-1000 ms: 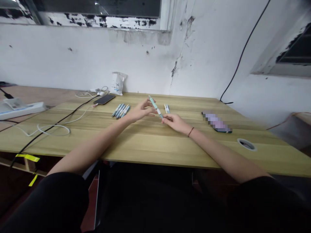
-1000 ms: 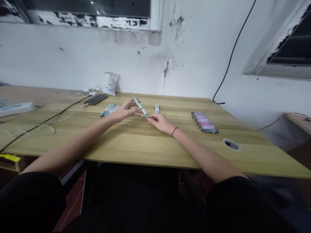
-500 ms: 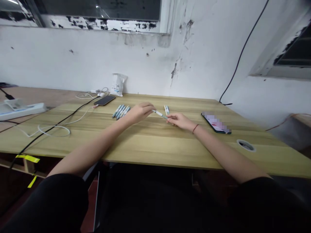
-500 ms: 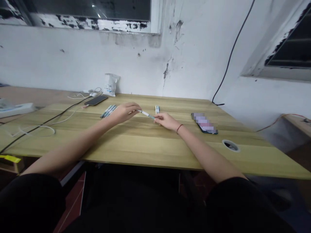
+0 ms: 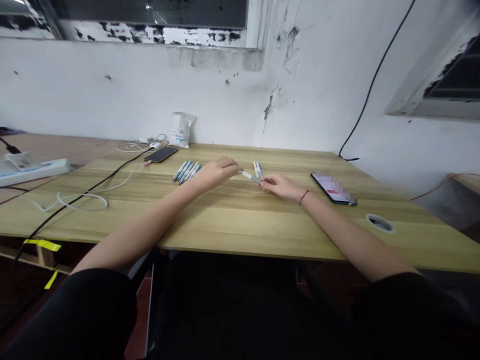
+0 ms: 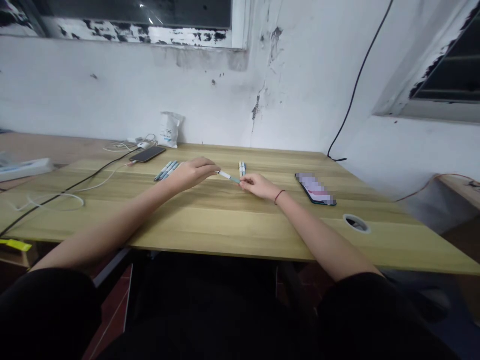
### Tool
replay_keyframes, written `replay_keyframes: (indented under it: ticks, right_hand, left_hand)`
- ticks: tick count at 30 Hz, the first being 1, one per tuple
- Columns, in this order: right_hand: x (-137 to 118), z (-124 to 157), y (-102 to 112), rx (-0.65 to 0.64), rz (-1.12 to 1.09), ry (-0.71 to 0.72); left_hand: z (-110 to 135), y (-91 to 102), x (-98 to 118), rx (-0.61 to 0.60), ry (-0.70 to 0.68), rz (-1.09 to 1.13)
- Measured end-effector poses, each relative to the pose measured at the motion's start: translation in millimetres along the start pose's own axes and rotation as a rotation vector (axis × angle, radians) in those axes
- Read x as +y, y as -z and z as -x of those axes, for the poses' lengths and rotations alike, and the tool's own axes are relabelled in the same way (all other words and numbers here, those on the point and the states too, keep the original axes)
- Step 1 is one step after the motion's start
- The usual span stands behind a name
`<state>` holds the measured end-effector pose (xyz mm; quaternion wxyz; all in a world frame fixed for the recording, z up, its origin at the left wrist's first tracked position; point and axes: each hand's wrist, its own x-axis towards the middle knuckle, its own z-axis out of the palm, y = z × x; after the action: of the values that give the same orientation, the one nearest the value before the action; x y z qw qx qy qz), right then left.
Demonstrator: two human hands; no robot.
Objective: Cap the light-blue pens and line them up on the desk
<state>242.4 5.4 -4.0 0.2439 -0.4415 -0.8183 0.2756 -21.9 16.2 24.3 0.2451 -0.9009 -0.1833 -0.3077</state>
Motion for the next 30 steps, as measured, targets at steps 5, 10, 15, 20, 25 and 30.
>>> replay_keyframes:
  ticks: [5,10,15,20,25,30]
  right_hand:
    - [-1,1,0,0.220,0.301,0.061]
    - [-7,5,1,0.322,0.412,0.119]
    - [-9,3,-2,0.334,0.149,0.059]
    - [-10,3,-2,0.115,-0.093,-0.014]
    - [-14,7,2,-0.048,0.053,-0.043]
    - [-10,6,2,0.047,0.225,-0.051]
  left_hand:
    - [-2,-0.8,4,-0.137,0.200,0.159]
    - [-6,5.1,8,-0.231,0.374,0.296]
    - [-4,1.0,4,-0.104,0.301,0.202]
    - [-1,-3.1,4,-0.015,0.151,0.045]
    - [-3,1.0,9,-0.019,0.051,-0.049]
    - [-3,-2.2,6,-0.083,0.037,-0.132]
